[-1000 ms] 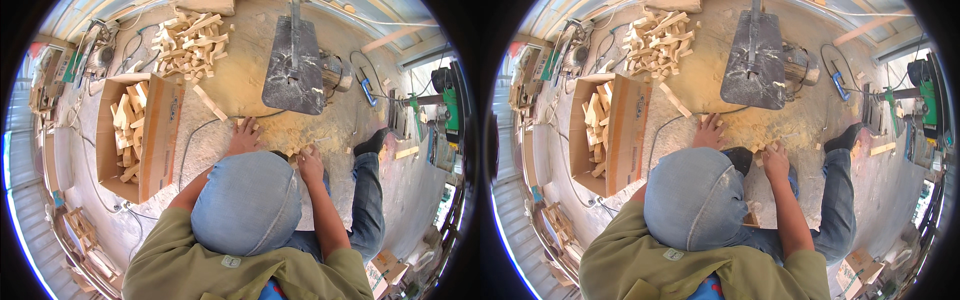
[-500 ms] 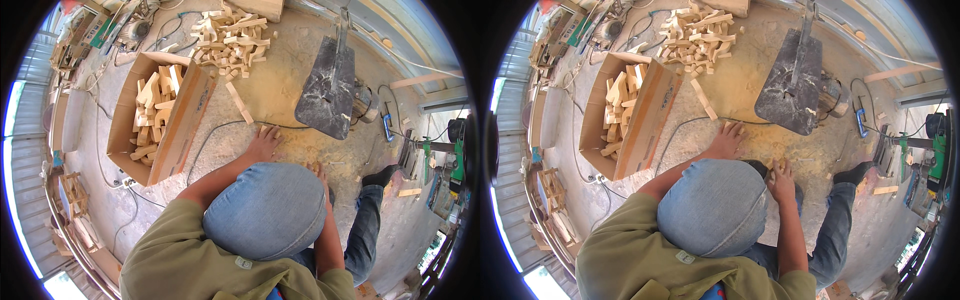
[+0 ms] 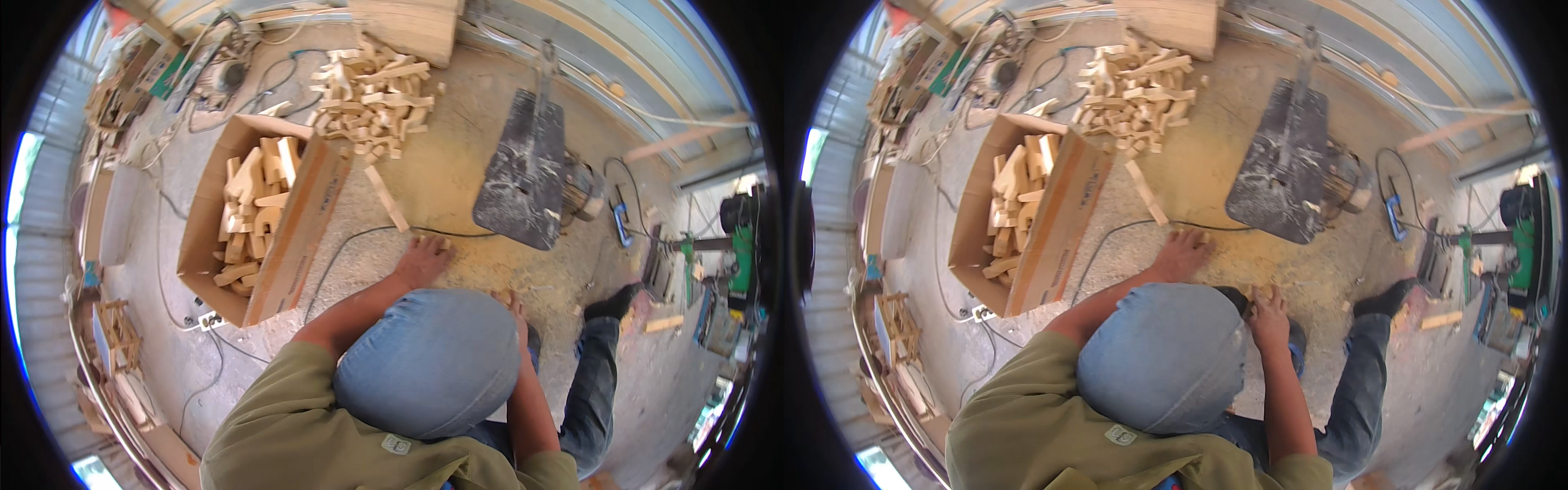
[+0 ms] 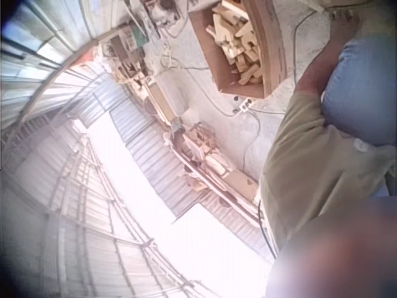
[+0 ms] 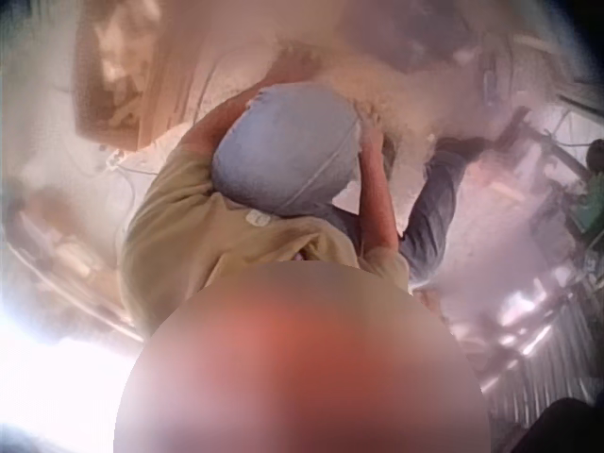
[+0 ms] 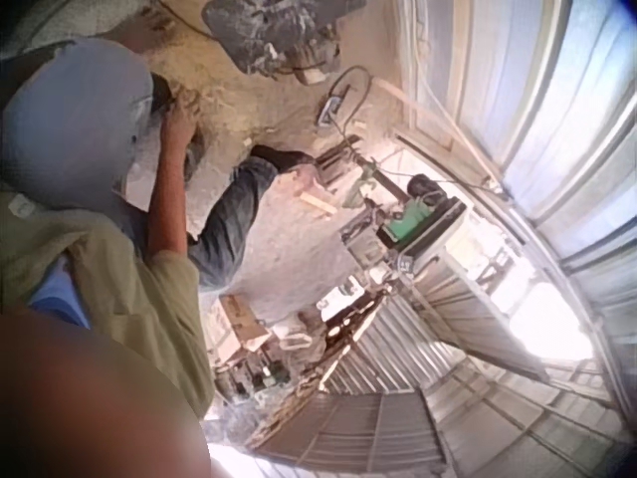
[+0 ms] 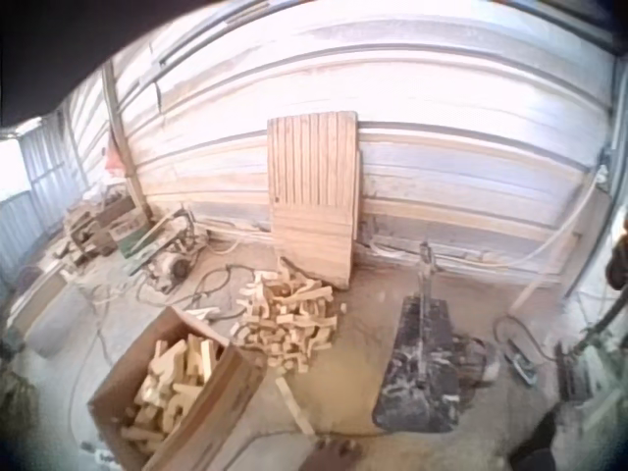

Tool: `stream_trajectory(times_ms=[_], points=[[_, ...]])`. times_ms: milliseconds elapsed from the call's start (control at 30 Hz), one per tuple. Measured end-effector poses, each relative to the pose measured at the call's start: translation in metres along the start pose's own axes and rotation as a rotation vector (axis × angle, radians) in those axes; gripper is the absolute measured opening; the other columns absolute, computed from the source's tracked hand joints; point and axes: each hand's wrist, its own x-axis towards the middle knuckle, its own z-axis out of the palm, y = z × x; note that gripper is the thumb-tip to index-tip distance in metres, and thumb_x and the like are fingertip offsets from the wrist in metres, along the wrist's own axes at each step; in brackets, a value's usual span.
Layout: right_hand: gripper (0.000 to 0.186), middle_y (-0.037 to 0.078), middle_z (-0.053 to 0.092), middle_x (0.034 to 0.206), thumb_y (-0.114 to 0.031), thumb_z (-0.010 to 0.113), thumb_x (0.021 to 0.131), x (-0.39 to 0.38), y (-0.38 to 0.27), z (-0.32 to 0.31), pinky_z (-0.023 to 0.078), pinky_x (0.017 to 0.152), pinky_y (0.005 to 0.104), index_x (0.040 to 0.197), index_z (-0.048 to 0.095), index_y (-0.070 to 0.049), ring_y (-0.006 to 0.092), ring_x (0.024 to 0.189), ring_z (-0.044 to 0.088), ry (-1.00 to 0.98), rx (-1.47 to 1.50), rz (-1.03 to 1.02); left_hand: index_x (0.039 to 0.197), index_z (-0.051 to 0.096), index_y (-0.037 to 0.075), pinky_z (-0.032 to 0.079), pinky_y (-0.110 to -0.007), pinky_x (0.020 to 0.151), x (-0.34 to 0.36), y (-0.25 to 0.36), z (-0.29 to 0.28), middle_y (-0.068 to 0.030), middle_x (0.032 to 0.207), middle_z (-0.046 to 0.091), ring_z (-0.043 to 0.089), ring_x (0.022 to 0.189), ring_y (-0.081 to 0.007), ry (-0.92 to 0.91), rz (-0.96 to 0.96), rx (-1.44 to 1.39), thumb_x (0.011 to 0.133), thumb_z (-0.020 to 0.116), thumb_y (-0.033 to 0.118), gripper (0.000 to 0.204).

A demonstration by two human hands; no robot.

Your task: The person uses a bandsaw to cut small wooden pieces into specific shapes. They guide each piece through the blade, flip it to cut different sides, and place the finished pieces into a cardboard box.

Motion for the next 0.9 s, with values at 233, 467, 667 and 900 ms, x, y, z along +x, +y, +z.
stream_trajectory(times_ms=[233,467,667,900], points=[[0.077,0.028,0.040,0.168,-0.026,0.080,0.089,-0.003,-0.020,-0.008,0.058,0.105,0.0531,0.161,0.052,-0.028,0.0511,0.137,0.054,-0.040,-0.026,0.087,0.149,0.062,0.013,0.049,-0.053,0.102,0.010,-0.023,0.020,-0.0194,0.125,0.062,0.057,0.120,-0.0400,0.193,0.038,-0.111,0.099,0.064,0.017,0.050],[0.059,0.026,0.045,0.160,-0.019,0.072,0.094,-0.003,-0.010,-0.004,0.059,0.104,0.0488,0.152,0.060,-0.026,0.0474,0.136,0.056,0.058,0.062,0.126,0.144,0.061,0.013,0.049,-0.055,0.106,0.018,-0.030,0.022,-0.0200,0.131,0.062,0.056,0.125,-0.0443,0.240,0.055,-0.081,0.098,0.069,0.022,0.048],[0.045,0.024,0.048,0.158,-0.025,0.076,0.094,-0.001,-0.016,-0.007,0.059,0.102,0.0499,0.138,0.068,-0.021,0.0479,0.136,0.057,0.097,0.133,0.150,0.139,0.062,0.014,0.051,-0.053,0.108,0.021,-0.024,0.009,-0.0174,0.134,0.063,0.055,0.132,-0.0427,0.208,-0.064,-0.155,0.098,0.066,0.016,0.042],[0.042,0.023,0.052,0.152,-0.027,0.077,0.093,0.006,-0.021,-0.005,0.060,0.098,0.0508,0.134,0.069,-0.021,0.0449,0.133,0.058,0.139,0.087,0.187,0.135,0.063,0.012,0.050,-0.054,0.105,0.025,-0.014,-0.015,-0.0223,0.132,0.063,0.057,0.126,-0.0453,0.231,-0.166,-0.384,0.094,0.069,0.010,0.041]])
